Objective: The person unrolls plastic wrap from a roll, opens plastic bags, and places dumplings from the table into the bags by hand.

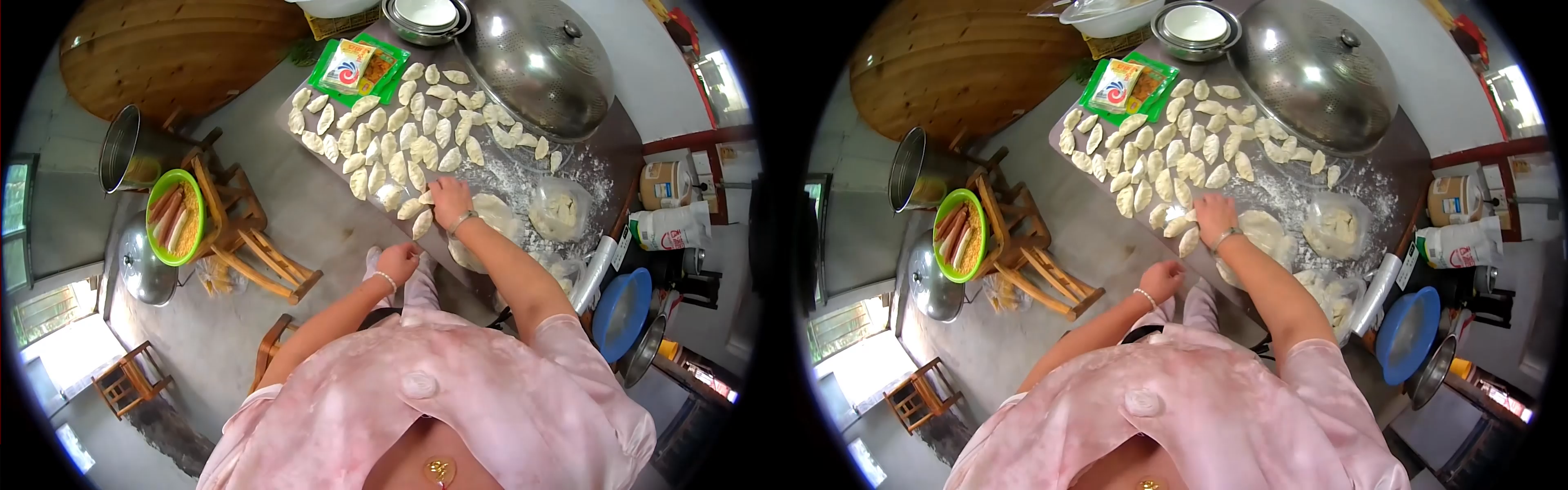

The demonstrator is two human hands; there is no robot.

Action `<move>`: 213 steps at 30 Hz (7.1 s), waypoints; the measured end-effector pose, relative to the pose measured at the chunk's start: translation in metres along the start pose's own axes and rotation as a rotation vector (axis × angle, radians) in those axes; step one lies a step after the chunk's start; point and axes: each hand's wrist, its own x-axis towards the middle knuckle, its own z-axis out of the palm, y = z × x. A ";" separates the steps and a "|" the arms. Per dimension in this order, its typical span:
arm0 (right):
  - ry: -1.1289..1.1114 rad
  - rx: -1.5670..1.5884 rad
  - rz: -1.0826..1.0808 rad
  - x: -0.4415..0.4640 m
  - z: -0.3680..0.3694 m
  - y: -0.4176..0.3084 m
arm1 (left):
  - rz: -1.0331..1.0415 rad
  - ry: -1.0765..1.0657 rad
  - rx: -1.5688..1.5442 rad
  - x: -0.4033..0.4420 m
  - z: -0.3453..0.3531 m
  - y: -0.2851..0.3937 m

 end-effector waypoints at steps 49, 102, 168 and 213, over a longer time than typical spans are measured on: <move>-0.441 1.319 0.711 -0.121 -0.002 0.086 | 0.670 -0.221 0.569 0.001 0.055 0.072; -0.135 0.271 0.111 -0.107 -0.048 0.025 | 0.767 -0.166 0.471 -0.009 0.023 0.059; 0.353 0.404 0.705 -0.145 -0.006 0.082 | 0.385 0.209 0.131 0.082 0.028 0.117; -0.106 -0.183 -0.097 -0.172 -0.022 0.057 | -0.054 0.041 0.308 0.006 0.079 0.056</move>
